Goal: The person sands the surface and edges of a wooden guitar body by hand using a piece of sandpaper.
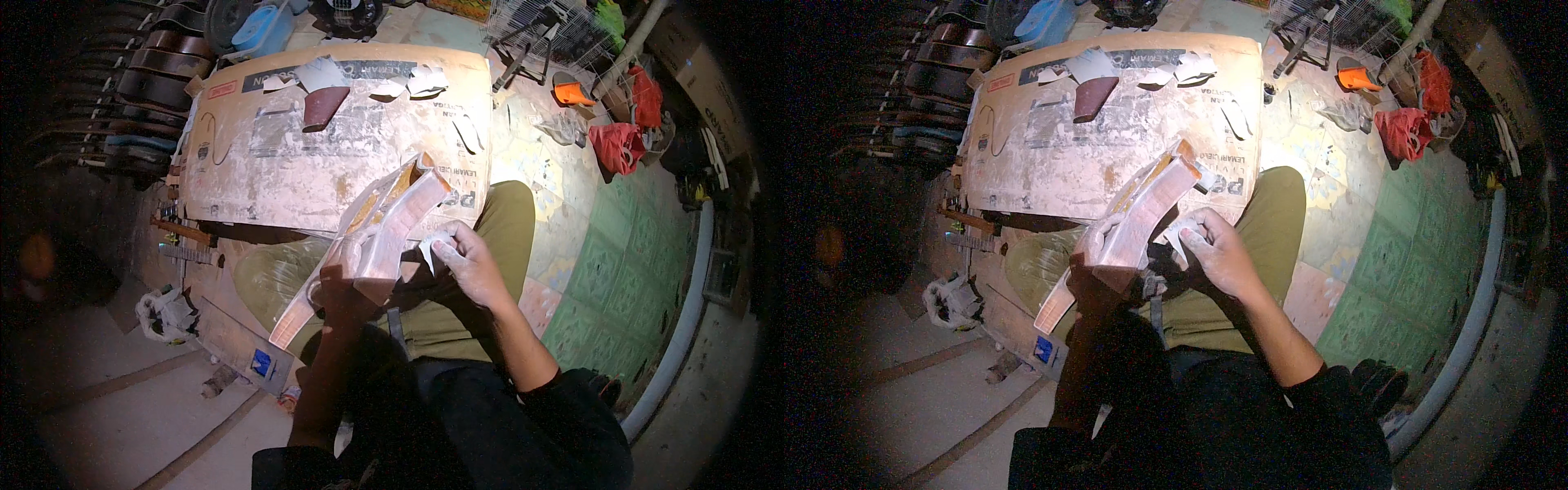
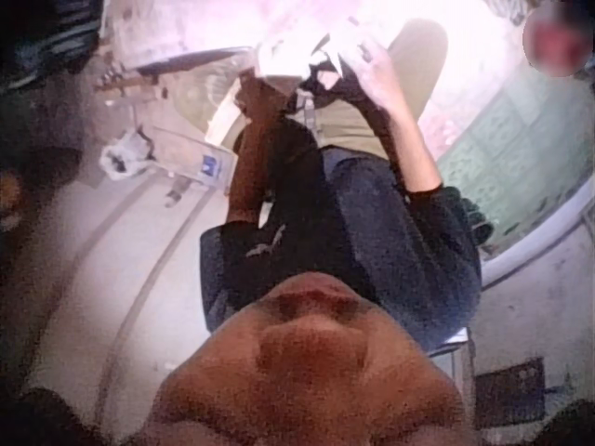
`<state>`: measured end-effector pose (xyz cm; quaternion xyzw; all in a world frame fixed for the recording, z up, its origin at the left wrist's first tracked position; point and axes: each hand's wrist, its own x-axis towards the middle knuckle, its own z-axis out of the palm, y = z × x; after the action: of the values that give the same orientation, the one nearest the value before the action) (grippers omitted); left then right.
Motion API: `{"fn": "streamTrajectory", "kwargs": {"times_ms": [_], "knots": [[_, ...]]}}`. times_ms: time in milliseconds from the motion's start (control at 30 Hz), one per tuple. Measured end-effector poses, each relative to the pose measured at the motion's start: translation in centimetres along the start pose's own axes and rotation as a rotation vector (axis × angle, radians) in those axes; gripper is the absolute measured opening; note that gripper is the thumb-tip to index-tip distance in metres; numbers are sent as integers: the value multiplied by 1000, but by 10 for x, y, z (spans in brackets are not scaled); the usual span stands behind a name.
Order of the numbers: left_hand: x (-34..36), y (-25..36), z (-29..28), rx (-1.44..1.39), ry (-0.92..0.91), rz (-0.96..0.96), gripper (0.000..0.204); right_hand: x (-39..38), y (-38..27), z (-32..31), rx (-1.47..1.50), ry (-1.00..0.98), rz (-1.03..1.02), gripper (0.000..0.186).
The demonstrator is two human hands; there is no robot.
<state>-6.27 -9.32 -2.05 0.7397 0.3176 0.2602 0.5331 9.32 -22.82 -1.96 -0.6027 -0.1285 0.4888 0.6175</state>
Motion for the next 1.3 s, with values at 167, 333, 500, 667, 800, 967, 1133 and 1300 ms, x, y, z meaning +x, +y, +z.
{"fn": "streamTrajectory", "kwargs": {"times_ms": [167,333,500,667,800,967,1133,1300], "knots": [[-7,16,-2,427,-140,10,48,16,18,9,-49,19,-70,14],[-17,-15,-3,409,-189,63,51,14,17,26,-95,70,132,14],[-28,-53,0,669,-298,254,51,9,29,32,116,128,149,14],[-16,-21,-5,-32,-212,-255,55,1,25,41,250,107,162,21],[-16,-10,-3,257,-166,-81,60,5,24,46,293,149,80,16],[-23,-37,-4,263,-70,15,63,13,31,45,199,180,28,19],[-10,-5,-6,501,-69,-75,63,4,33,48,200,140,25,21],[-2,3,-9,520,-61,253,57,3,34,55,207,201,40,22]]}}
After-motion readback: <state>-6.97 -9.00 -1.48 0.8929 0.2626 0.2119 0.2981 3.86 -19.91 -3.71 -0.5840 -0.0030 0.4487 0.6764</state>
